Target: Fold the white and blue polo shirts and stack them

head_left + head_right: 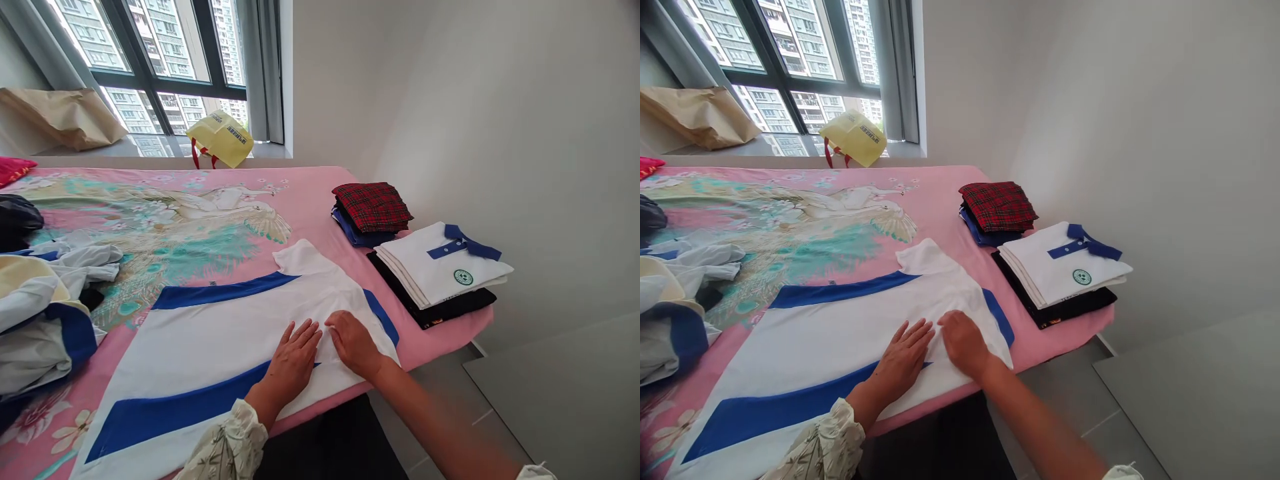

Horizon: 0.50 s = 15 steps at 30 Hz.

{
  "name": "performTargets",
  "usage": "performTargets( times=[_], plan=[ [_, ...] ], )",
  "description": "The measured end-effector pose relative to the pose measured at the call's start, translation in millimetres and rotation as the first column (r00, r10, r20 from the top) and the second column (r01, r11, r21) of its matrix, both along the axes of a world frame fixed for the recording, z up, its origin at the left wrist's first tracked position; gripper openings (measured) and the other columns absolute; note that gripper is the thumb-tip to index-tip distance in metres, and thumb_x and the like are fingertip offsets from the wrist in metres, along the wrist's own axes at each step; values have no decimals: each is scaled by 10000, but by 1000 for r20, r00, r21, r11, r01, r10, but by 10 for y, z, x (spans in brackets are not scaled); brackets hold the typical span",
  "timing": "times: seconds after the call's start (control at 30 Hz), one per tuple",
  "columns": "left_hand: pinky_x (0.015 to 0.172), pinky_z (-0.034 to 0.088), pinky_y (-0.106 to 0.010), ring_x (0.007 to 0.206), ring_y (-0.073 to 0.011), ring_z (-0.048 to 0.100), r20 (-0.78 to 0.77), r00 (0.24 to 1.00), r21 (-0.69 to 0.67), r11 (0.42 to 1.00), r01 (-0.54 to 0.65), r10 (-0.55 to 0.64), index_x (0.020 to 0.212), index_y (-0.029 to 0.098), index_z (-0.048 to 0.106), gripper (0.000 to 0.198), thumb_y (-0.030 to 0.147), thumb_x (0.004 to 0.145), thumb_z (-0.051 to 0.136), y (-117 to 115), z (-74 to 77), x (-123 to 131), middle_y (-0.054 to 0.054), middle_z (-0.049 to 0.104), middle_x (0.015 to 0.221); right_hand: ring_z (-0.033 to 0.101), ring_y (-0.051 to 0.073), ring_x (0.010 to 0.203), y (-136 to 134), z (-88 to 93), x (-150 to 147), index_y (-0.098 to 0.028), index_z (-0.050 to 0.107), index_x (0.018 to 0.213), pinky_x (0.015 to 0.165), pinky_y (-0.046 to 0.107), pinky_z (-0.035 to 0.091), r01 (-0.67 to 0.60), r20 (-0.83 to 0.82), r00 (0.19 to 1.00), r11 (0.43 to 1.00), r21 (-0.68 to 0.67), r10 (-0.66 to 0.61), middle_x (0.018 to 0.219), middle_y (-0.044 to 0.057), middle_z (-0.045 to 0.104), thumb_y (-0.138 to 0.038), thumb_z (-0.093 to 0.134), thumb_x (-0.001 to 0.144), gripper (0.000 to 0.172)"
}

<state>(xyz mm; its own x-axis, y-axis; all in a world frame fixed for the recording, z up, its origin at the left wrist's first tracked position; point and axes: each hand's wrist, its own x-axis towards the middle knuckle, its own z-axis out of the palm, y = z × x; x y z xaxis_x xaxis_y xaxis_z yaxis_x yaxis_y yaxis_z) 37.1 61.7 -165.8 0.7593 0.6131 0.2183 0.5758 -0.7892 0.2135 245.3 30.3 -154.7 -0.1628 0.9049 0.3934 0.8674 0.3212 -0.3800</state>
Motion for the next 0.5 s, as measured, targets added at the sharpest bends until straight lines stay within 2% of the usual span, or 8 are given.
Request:
performTargets(
  times=[0.07,0.13,0.2,0.3,0.37,0.5],
  plan=[
    [1135,142,-519,1374,-229,282,-36,997,-38,996,-75,74,1386,196,378,496,345,914,345,26,-48,18,-89,367,1466,420,234,1259,-113,-103,-32,-168,498,1250,1075,442,303,-30,113,993,991,-128,44,1313,106,524,-301,397,905,384],
    [1123,99,-569,1384,-266,250,-71,979,-78,977,-198,192,1418,167,316,615,461,882,383,42,-85,23,-117,291,1496,300,274,1347,-139,-156,-33,-140,406,1359,1107,494,225,90,199,979,961,-261,-38,1442,122,381,-397,432,890,535],
    [1120,78,-579,1398,-271,208,-123,961,-123,957,-262,247,1430,151,287,686,505,854,402,60,-77,34,-115,235,1514,240,269,1376,-90,-131,-46,-106,363,1394,1124,480,184,190,242,964,921,-339,-110,1477,132,312,-440,381,907,591],
    [1120,55,-578,1412,-269,153,-175,948,-161,943,-293,265,1428,148,294,718,527,831,414,95,-8,68,-108,198,1525,177,209,1400,60,-41,-116,-141,355,1407,1148,424,109,145,258,964,934,-327,-59,1494,83,288,-402,268,944,539],
    [1118,29,-582,1417,-275,127,-184,939,-166,932,-322,291,1432,161,292,738,560,822,407,106,23,68,-107,175,1531,153,198,1406,156,-41,-164,-173,333,1421,1150,430,73,106,275,961,937,-333,-11,1505,60,263,-413,269,940,541],
    [1119,13,-582,1417,-279,122,-156,926,-191,909,-370,343,1445,194,261,777,636,815,368,123,-8,-130,-105,150,1537,159,243,1404,241,-234,-156,-165,270,1445,1133,495,85,195,323,944,899,-392,-63,1519,87,205,-514,326,897,652]
  ],
)
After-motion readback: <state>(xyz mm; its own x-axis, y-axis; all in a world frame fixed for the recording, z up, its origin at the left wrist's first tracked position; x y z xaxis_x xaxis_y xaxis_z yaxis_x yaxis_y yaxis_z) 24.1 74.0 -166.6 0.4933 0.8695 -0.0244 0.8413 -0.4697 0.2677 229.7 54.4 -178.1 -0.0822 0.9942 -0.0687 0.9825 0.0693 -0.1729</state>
